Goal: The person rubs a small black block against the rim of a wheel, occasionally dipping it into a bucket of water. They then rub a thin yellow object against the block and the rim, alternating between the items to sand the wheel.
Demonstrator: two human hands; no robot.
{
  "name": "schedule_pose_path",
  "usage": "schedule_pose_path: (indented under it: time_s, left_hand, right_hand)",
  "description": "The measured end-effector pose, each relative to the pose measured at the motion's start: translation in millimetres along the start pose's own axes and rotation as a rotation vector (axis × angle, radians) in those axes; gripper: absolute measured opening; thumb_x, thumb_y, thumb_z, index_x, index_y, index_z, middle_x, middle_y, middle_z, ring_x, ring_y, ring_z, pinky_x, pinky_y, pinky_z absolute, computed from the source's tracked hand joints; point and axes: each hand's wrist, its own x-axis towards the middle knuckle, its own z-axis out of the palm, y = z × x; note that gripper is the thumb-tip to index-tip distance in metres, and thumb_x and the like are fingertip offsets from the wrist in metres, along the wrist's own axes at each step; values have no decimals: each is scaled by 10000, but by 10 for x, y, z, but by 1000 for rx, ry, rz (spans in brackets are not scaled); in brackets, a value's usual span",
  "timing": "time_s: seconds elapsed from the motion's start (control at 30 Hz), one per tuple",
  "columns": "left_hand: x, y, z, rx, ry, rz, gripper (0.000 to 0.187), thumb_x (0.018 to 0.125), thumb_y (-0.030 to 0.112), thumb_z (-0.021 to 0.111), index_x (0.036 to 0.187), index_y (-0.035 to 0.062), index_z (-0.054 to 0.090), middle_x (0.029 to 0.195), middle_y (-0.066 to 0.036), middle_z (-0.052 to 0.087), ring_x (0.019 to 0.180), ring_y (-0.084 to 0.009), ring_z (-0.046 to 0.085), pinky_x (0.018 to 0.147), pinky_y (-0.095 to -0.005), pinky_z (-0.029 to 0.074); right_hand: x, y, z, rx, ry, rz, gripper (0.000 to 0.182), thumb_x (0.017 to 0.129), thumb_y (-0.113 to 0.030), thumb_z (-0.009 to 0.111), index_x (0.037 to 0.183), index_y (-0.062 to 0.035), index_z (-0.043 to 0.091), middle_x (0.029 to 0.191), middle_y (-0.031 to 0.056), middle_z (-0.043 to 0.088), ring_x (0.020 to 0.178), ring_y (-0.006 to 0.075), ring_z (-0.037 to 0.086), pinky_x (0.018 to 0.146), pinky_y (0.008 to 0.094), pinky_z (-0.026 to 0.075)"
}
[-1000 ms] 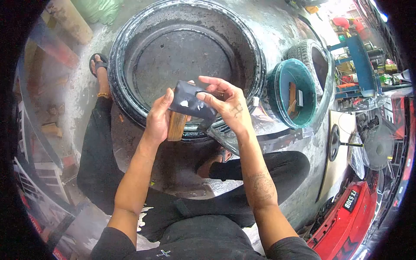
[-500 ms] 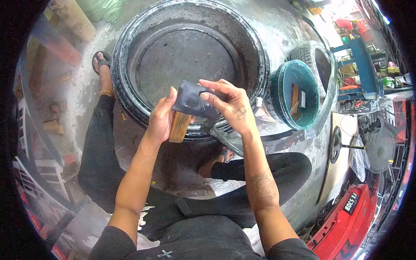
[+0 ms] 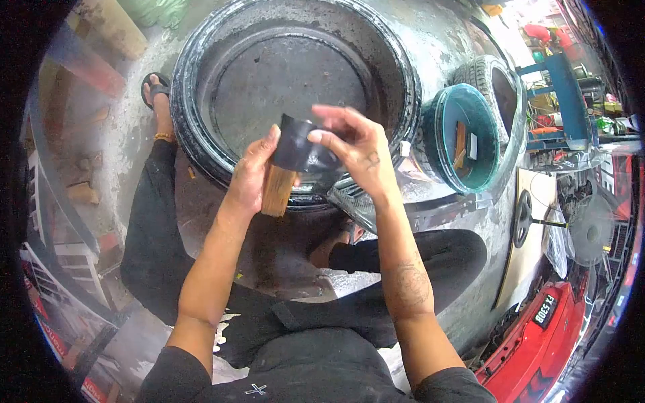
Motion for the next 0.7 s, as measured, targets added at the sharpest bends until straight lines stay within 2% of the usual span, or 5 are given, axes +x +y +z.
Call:
schedule_pose_path:
  time_s: [0.03,0.17,0.47,0.63,0.7]
  left_hand:
    - [-5,20,31,-26,46,-3,517,1144,507,545,1227,27,720,921,-73,756,661,-162,712,619,-304,605]
    - [14,27,76,135,114,158,490,1165,435,540,1322,6,716,1029,-65,735,789,-126,717,675,-283,613]
    - [-11,18,195,841,232,595,360,1046,324,776,1149,-20,767,1291,-59,539,1075,-139,565,769,-290,562]
    - [-13,-165,319,531,534,498,1113,807,259,1003,1658,61,314,1443,-102,530,1120,-206,624,983,-316,579]
    - [30,-85,289,300,371,478,1014,805,221,999,1588,24,386,1388,-112,592,1133,-211,651,978,-341,596]
  right_hand:
    - [62,69,53,-240,114,-318,500,878,-203,930,1328,-53,771,1031,19,718,943,127,681,831,298,563]
    - [27,-6,71,-433,234,-183,509,869,-271,938,1291,-35,782,1080,73,759,973,162,727,829,338,595]
    - [-57,-73,131,423,1,169,391,981,-196,835,1229,92,744,1132,147,794,976,201,778,914,337,651]
    - [-56,-187,157,290,54,12,387,932,-162,896,1234,40,760,1032,97,822,926,134,768,885,275,602]
    - [-63,-230,145,287,35,-27,391,916,-131,905,1236,40,760,1037,101,823,934,133,768,888,277,603]
